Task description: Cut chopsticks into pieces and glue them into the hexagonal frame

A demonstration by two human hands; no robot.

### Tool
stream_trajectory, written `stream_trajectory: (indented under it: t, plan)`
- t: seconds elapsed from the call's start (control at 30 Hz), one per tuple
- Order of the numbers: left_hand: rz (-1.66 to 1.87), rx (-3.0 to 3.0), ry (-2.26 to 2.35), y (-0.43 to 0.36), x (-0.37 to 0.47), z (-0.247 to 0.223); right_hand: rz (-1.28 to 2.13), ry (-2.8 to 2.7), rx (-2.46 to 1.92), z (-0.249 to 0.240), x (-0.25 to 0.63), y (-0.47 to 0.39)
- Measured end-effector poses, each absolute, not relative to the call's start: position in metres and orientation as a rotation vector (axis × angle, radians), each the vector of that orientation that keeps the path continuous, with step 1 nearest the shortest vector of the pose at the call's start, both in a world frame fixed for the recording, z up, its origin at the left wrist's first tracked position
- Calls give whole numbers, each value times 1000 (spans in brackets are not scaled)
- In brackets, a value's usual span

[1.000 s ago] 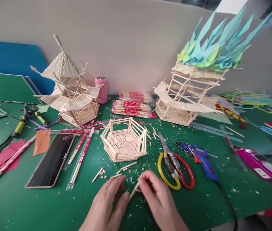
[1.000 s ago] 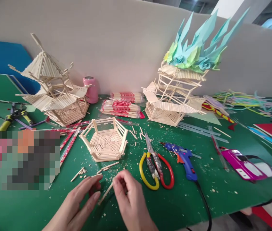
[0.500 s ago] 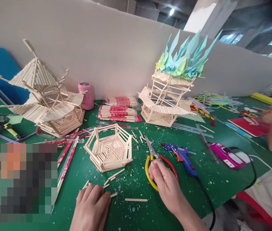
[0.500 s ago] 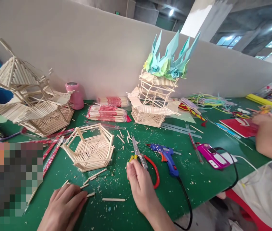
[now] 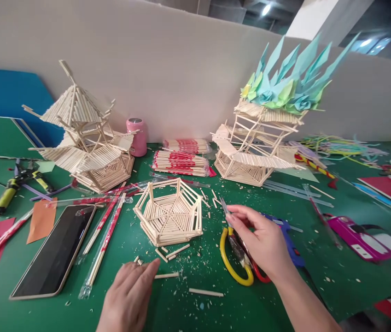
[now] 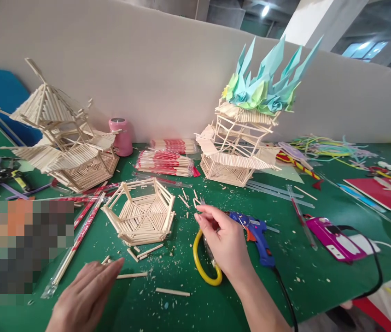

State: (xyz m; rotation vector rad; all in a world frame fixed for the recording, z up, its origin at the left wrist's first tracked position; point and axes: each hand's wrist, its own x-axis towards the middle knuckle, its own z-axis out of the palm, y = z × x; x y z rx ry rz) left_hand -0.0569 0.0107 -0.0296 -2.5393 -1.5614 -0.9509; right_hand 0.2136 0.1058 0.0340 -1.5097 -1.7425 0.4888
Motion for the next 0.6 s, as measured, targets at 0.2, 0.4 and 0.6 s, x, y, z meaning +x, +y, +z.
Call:
stream_trajectory:
  t: [0.2,0.4,0.6]
  plan:
    - [-777,-2367,-1661,18,-97,-11,356,-1776,-1459,31,213,106]
    - [-24,-2079,-1969,47,-116,12,305,-1820,-1484,23,218,100]
    - [366,-2092,-2100,71,-116,13,342,-1786,-1432,25,215,88]
